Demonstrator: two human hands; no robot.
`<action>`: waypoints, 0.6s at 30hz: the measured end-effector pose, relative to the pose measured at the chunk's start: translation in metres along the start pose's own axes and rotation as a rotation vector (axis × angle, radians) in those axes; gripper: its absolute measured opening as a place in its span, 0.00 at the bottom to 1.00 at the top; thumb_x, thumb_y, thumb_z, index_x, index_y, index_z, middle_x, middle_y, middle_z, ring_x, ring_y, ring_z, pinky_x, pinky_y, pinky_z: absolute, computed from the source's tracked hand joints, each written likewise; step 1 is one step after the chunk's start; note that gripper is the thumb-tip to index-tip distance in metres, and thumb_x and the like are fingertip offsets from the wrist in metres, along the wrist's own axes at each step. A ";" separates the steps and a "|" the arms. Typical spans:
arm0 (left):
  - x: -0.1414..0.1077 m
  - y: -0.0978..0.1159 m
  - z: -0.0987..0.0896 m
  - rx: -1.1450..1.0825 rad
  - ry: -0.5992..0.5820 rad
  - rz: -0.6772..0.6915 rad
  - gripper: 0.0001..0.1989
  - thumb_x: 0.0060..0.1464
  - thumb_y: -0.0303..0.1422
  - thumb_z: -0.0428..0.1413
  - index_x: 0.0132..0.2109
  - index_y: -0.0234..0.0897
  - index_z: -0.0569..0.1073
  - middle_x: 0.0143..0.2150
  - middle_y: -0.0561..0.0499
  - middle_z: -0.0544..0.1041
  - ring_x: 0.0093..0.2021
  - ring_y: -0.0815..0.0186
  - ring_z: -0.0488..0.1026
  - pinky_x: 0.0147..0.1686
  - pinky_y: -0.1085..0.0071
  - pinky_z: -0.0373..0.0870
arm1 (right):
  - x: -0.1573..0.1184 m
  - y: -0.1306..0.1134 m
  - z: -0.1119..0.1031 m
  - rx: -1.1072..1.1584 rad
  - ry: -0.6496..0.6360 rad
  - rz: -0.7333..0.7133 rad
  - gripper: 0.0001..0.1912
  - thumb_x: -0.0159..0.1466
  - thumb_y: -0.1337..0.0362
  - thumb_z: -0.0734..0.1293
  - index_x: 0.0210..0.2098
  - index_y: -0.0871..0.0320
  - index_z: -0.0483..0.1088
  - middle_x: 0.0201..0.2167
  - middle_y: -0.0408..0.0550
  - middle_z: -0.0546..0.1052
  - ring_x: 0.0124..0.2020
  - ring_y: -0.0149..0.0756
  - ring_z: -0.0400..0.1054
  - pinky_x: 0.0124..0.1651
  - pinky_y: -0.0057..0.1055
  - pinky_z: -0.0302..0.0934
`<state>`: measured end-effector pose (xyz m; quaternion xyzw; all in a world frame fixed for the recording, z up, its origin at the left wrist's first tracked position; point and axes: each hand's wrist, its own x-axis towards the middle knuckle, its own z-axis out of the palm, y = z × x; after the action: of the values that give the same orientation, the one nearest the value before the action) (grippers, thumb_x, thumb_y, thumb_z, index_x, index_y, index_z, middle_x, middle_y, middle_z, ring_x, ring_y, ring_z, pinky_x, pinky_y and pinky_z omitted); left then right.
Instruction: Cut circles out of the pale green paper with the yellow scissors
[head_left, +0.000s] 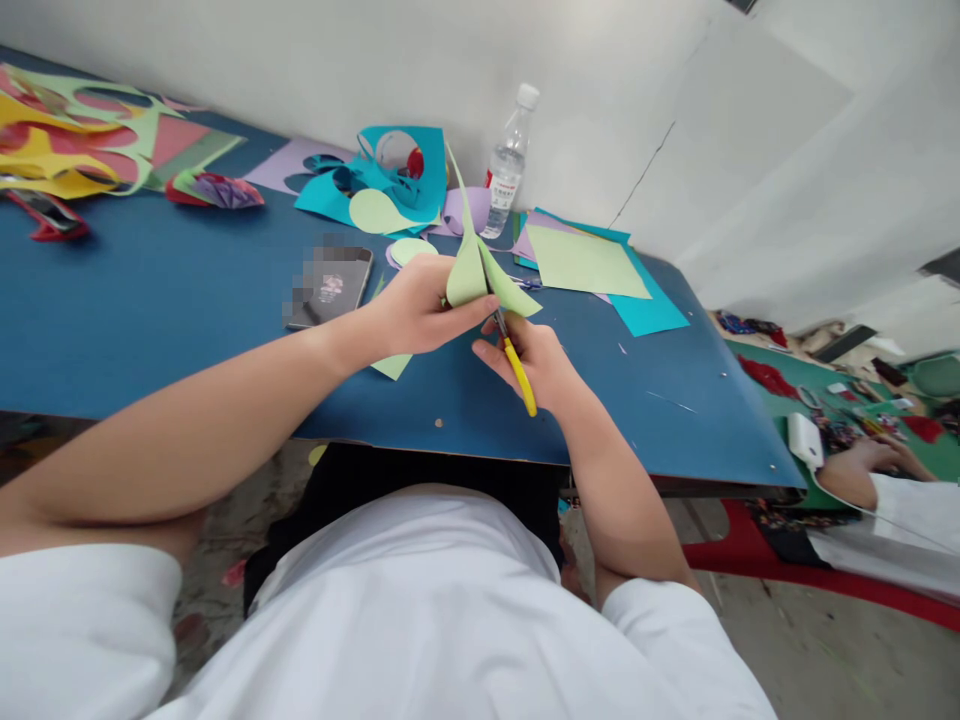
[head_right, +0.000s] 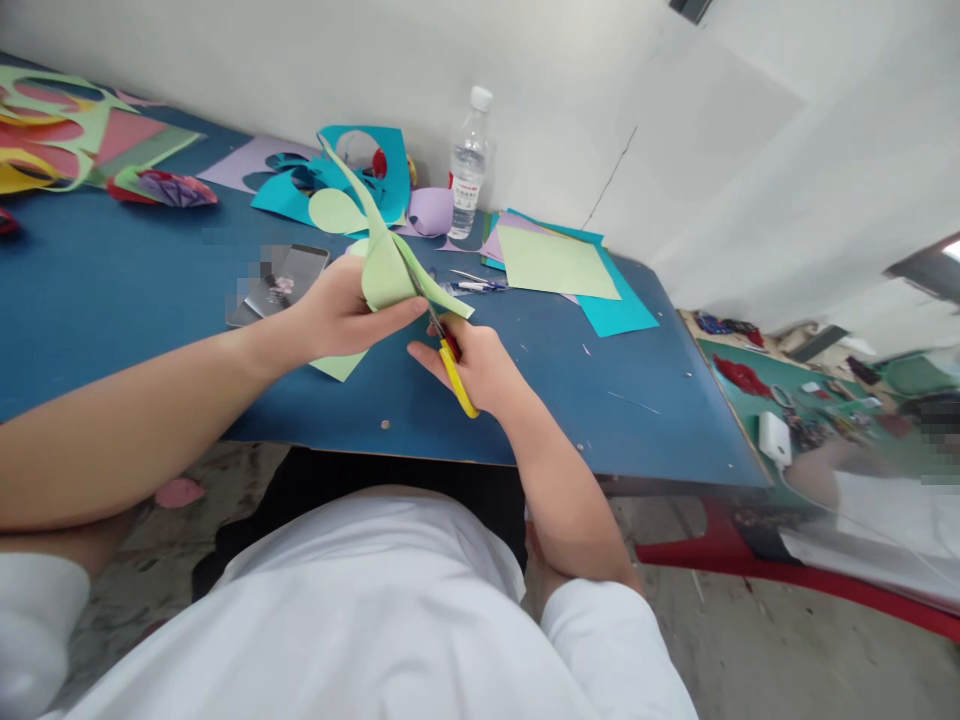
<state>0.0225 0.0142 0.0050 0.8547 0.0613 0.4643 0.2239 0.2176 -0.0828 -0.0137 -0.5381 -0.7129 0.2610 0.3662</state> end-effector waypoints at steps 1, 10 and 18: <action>0.000 0.000 0.000 0.000 0.002 0.006 0.17 0.68 0.41 0.59 0.32 0.37 0.78 0.28 0.49 0.80 0.26 0.67 0.74 0.27 0.72 0.69 | 0.000 0.000 0.000 -0.002 0.000 -0.001 0.31 0.64 0.36 0.71 0.45 0.60 0.72 0.30 0.45 0.74 0.31 0.35 0.66 0.37 0.35 0.61; 0.002 0.003 0.001 -0.013 0.019 0.069 0.13 0.68 0.34 0.59 0.33 0.37 0.77 0.27 0.51 0.78 0.26 0.68 0.74 0.27 0.73 0.69 | -0.001 -0.002 -0.002 -0.034 -0.018 -0.009 0.29 0.65 0.38 0.71 0.45 0.59 0.71 0.29 0.45 0.74 0.29 0.34 0.64 0.37 0.35 0.60; 0.000 0.003 0.000 0.027 -0.020 -0.027 0.19 0.68 0.45 0.59 0.32 0.38 0.77 0.26 0.49 0.77 0.27 0.66 0.74 0.28 0.71 0.72 | -0.001 -0.002 -0.002 -0.042 -0.010 -0.020 0.29 0.64 0.37 0.72 0.44 0.58 0.71 0.27 0.43 0.72 0.27 0.32 0.61 0.36 0.34 0.61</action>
<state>0.0226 0.0116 0.0060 0.8614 0.0767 0.4519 0.2190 0.2179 -0.0845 -0.0110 -0.5373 -0.7254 0.2447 0.3539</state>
